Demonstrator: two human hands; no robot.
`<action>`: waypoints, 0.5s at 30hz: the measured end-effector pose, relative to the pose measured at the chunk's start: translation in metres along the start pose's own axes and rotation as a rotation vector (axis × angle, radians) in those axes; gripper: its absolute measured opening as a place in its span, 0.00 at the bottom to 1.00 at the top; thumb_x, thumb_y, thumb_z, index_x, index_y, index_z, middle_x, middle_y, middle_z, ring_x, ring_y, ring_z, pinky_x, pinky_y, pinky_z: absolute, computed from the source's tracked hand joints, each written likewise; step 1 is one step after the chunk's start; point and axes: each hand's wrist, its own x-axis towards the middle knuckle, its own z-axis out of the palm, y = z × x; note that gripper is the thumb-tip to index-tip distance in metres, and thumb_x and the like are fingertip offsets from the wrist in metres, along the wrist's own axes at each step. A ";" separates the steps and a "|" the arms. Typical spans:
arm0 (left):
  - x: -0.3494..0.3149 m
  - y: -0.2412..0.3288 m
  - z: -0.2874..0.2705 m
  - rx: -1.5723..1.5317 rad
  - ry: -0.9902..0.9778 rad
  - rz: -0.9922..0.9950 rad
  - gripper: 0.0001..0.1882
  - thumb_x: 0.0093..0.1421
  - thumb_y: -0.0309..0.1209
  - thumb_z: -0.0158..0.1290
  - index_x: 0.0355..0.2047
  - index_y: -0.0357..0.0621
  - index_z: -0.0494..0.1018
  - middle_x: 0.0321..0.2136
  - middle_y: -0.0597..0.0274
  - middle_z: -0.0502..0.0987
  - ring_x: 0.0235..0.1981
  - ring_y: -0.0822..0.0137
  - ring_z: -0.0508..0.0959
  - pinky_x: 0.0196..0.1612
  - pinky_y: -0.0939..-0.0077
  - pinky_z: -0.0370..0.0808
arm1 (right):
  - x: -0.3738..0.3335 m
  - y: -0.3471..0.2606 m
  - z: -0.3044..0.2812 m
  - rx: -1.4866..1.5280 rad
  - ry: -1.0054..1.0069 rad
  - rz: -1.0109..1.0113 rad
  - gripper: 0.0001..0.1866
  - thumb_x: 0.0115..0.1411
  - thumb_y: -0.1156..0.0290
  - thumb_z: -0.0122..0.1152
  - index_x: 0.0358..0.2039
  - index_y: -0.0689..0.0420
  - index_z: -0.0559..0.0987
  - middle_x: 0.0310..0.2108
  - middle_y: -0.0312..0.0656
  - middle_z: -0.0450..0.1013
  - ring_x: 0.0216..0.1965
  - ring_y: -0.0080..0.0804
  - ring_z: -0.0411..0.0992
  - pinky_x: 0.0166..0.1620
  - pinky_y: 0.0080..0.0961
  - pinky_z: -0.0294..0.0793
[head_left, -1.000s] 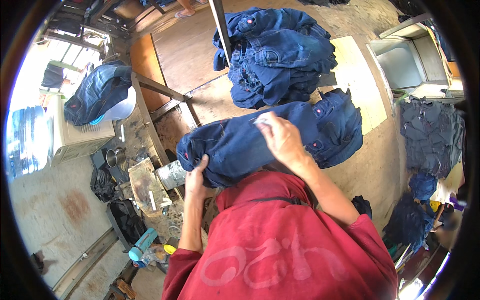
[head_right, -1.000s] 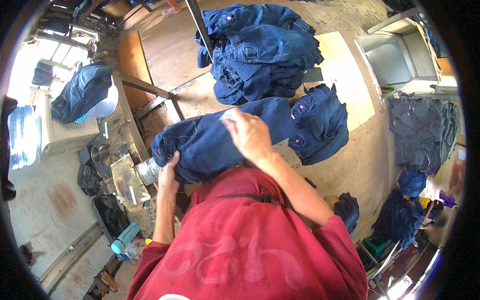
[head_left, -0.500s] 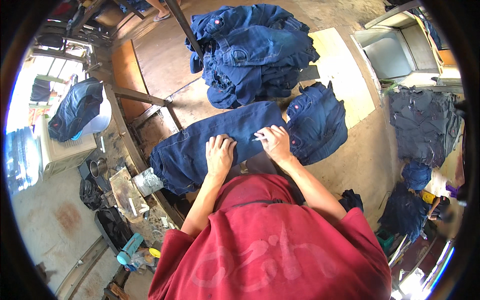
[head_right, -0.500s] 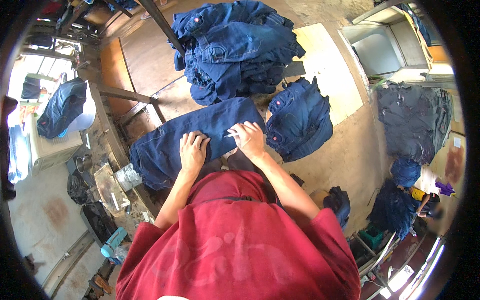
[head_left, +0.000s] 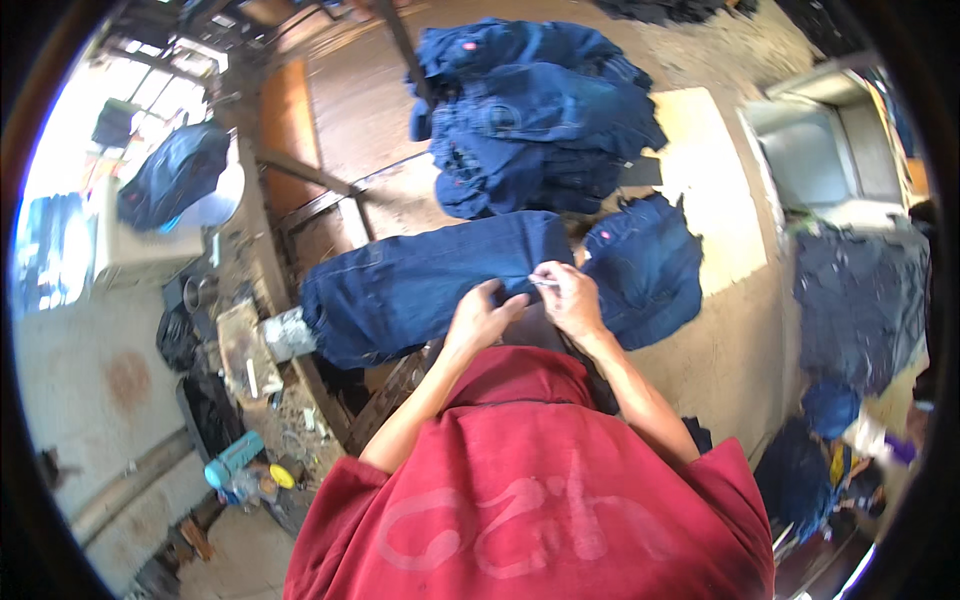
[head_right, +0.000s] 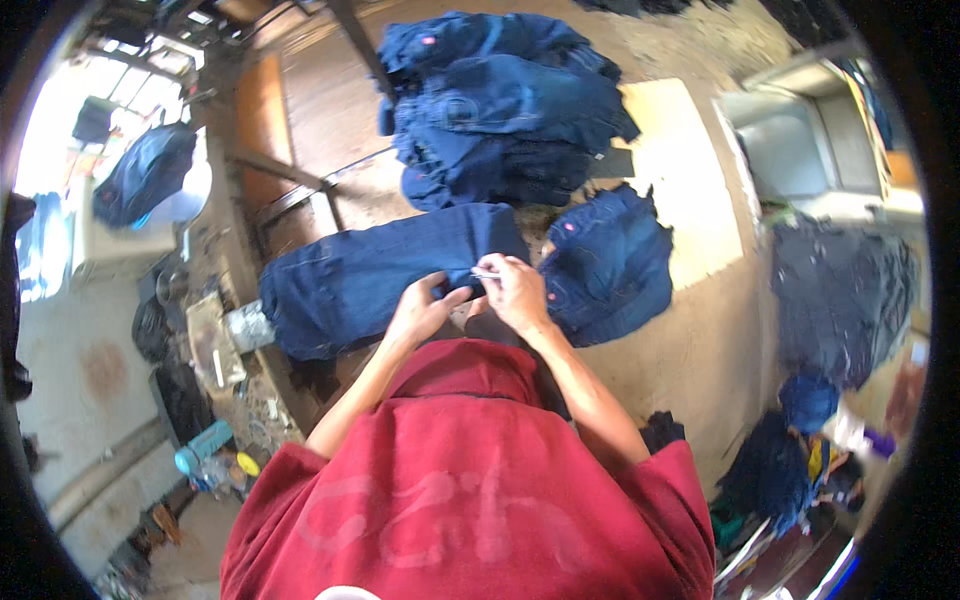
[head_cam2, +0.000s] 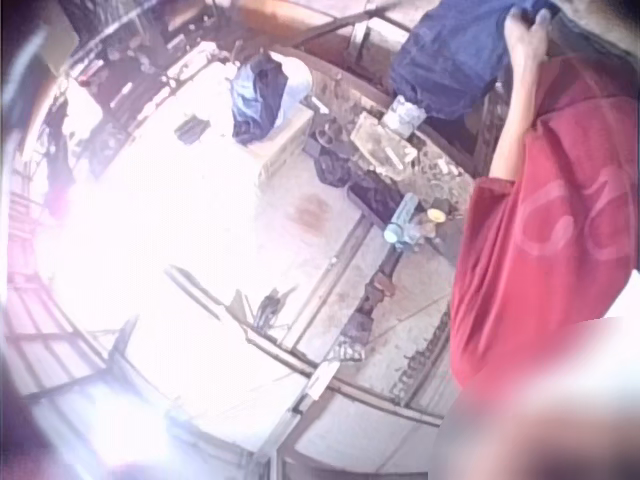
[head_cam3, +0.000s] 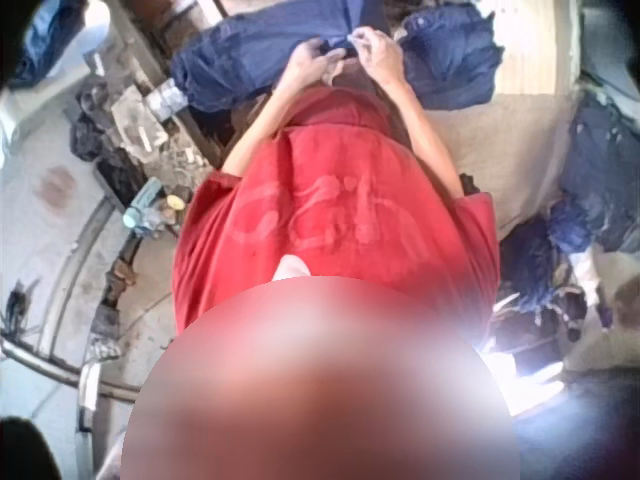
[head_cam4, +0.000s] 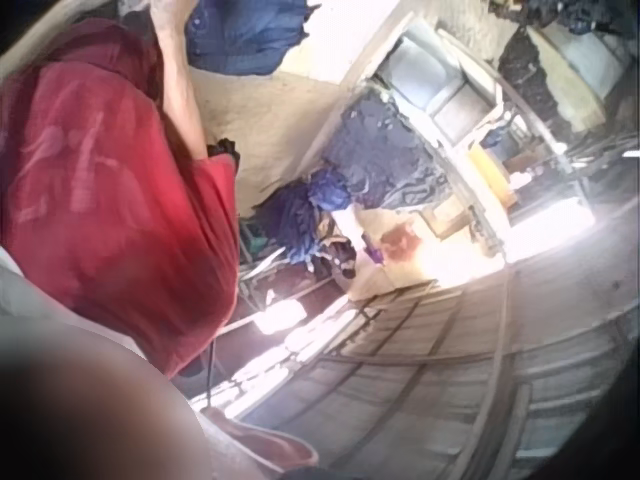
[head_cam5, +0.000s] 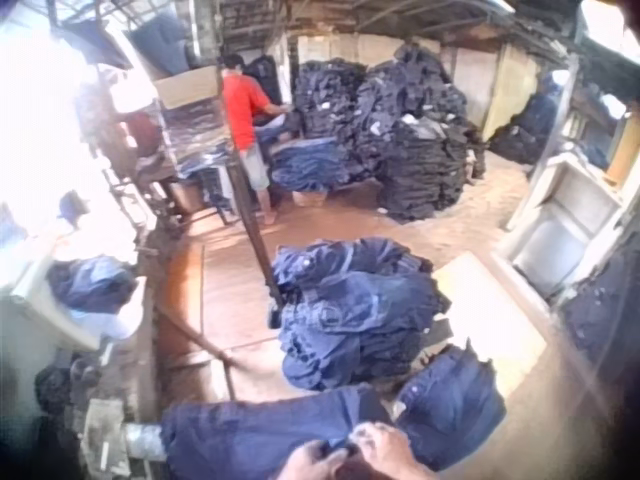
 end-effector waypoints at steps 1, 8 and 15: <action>0.007 0.004 0.002 -0.119 -0.101 -0.070 0.25 0.64 0.43 0.70 0.41 0.28 0.79 0.31 0.55 0.82 0.38 0.63 0.85 0.39 0.66 0.80 | 0.002 0.000 -0.003 -0.003 0.009 -0.041 0.06 0.67 0.69 0.71 0.42 0.53 0.84 0.35 0.46 0.83 0.37 0.47 0.84 0.39 0.42 0.82; 0.003 -0.010 0.022 -0.560 0.122 -0.093 0.10 0.74 0.34 0.63 0.40 0.41 0.76 0.27 0.70 0.78 0.26 0.78 0.74 0.31 0.77 0.73 | 0.007 -0.003 -0.011 0.000 -0.111 0.021 0.05 0.67 0.73 0.71 0.42 0.53 0.84 0.34 0.44 0.83 0.36 0.46 0.84 0.39 0.40 0.82; -0.023 -0.031 0.014 -0.678 0.093 -0.268 0.13 0.81 0.37 0.50 0.40 0.44 0.75 0.25 0.70 0.73 0.17 0.77 0.63 0.22 0.74 0.61 | 0.000 0.000 0.000 0.074 -0.098 -0.041 0.05 0.68 0.72 0.70 0.43 0.54 0.84 0.34 0.46 0.83 0.36 0.47 0.84 0.39 0.40 0.81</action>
